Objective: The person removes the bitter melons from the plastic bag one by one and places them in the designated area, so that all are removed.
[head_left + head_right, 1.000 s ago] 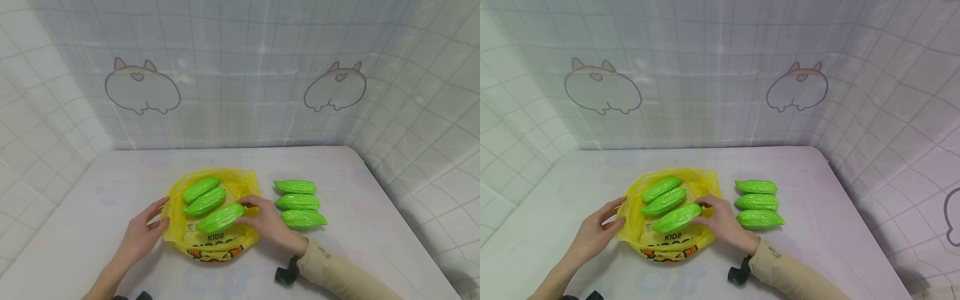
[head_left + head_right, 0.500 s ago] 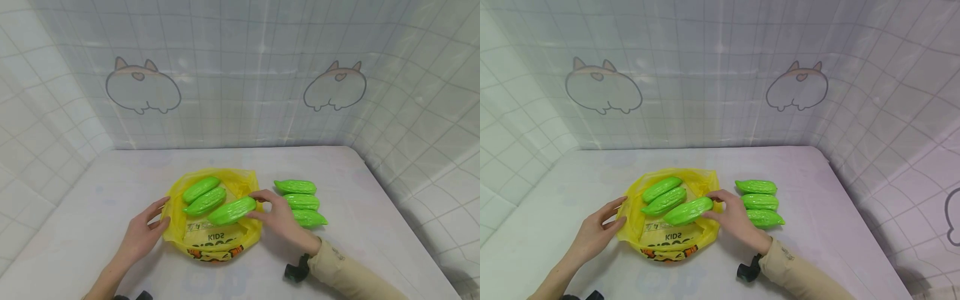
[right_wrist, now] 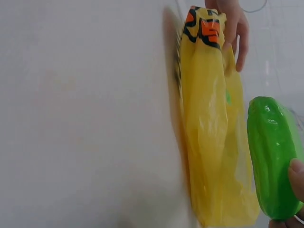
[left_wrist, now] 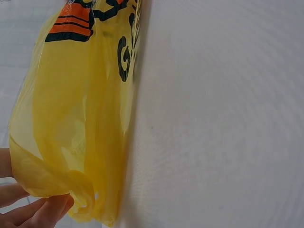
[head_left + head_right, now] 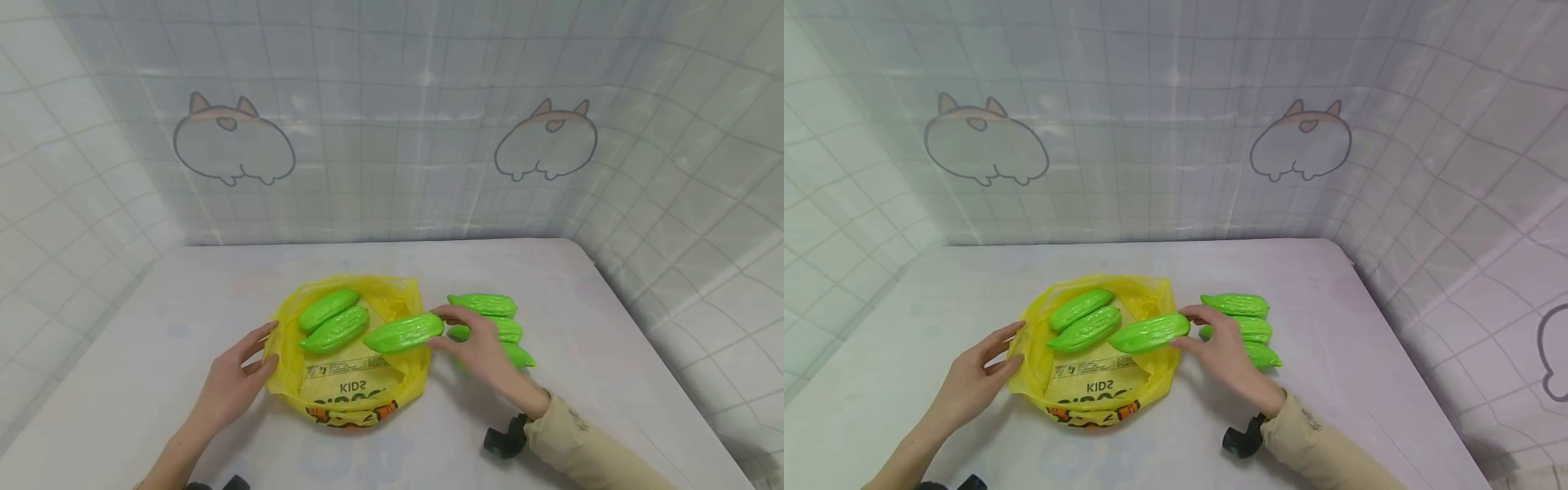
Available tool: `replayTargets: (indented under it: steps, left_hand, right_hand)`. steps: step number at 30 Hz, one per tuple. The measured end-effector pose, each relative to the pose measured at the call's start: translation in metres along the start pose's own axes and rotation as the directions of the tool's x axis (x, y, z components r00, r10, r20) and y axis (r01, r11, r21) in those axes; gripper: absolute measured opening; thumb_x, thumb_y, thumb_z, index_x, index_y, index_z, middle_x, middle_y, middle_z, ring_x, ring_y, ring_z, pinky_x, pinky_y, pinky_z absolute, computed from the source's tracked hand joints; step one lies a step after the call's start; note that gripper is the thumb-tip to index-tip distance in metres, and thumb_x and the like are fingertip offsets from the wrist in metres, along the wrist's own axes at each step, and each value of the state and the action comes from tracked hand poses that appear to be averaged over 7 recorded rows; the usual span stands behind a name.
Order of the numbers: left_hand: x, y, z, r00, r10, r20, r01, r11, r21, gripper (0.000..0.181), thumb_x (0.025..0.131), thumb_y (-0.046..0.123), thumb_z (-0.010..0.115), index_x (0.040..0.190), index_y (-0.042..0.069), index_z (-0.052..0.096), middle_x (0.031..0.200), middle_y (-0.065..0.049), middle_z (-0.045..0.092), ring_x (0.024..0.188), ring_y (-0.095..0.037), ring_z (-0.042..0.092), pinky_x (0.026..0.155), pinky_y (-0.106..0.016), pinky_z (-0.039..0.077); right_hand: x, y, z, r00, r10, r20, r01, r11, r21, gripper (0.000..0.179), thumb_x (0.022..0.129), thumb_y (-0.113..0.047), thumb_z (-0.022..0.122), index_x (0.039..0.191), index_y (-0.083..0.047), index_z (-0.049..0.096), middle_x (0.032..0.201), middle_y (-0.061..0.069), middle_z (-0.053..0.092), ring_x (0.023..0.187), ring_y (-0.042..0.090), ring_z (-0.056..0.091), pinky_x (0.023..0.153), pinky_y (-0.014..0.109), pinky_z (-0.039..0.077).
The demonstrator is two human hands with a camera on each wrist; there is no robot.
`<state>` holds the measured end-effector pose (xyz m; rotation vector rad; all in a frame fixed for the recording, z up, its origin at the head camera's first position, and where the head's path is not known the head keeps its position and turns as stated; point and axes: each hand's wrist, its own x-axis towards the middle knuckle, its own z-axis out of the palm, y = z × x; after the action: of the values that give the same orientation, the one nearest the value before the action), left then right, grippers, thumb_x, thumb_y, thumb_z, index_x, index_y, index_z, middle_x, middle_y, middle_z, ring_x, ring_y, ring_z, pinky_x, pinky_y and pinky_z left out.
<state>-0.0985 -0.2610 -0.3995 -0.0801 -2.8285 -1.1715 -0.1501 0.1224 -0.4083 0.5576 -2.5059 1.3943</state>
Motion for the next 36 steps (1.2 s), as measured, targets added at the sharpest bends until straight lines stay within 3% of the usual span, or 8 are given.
replayTargets:
  steps: [11,23,30,36]
  left_hand:
    - [0.000,0.000,0.000,0.999,0.025,-0.028,-0.025,1.000,-0.015,0.053,0.099,0.012,0.058,0.151,0.009,0.043,0.153,-0.022,0.043,0.131,-0.043,0.052,0.095,-0.042,0.055]
    - [0.000,0.001,-0.001,1.000,0.007,-0.009,-0.007,1.000,-0.023,0.054,0.100,0.015,0.058,0.151,0.010,0.043,0.153,-0.022,0.042,0.132,-0.044,0.051,0.095,-0.042,0.055]
    - [-0.001,0.001,-0.001,1.000,0.016,-0.010,-0.016,1.000,-0.022,0.054,0.100,0.014,0.058,0.152,0.010,0.042,0.152,-0.023,0.043,0.130,-0.044,0.053,0.094,-0.041,0.056]
    - [-0.001,0.001,-0.001,1.000,0.010,-0.010,-0.010,1.000,-0.026,0.054,0.100,0.015,0.057,0.152,0.011,0.042,0.152,-0.023,0.043,0.129,-0.044,0.053,0.094,-0.041,0.056]
  right_hand:
    - [-0.008,0.007,-0.029,0.998,0.022,-0.062,-0.026,0.997,-0.069,0.052,0.075,-0.024,0.087,0.123,-0.014,0.069,0.119,0.003,0.071,0.107,0.023,0.068,0.093,0.047,0.058]
    - [-0.014,0.018,-0.059,0.991,0.067,-0.117,-0.082,0.988,-0.132,0.049,0.078,-0.026,0.086,0.123,-0.016,0.069,0.116,0.002,0.073,0.106,0.021,0.069,0.091,0.042,0.056]
    - [-0.018,0.029,-0.074,0.987,0.039,-0.153,-0.067,0.982,-0.178,0.049,0.080,-0.025,0.085,0.124,-0.014,0.068,0.117,0.001,0.072,0.105,0.021,0.069,0.092,0.037,0.054]
    - [-0.021,0.037,-0.086,0.985,0.055,-0.163,-0.086,0.978,-0.189,0.047,0.084,-0.025,0.082,0.127,-0.013,0.066,0.123,0.004,0.070,0.109,0.022,0.066,0.098,0.043,0.052]
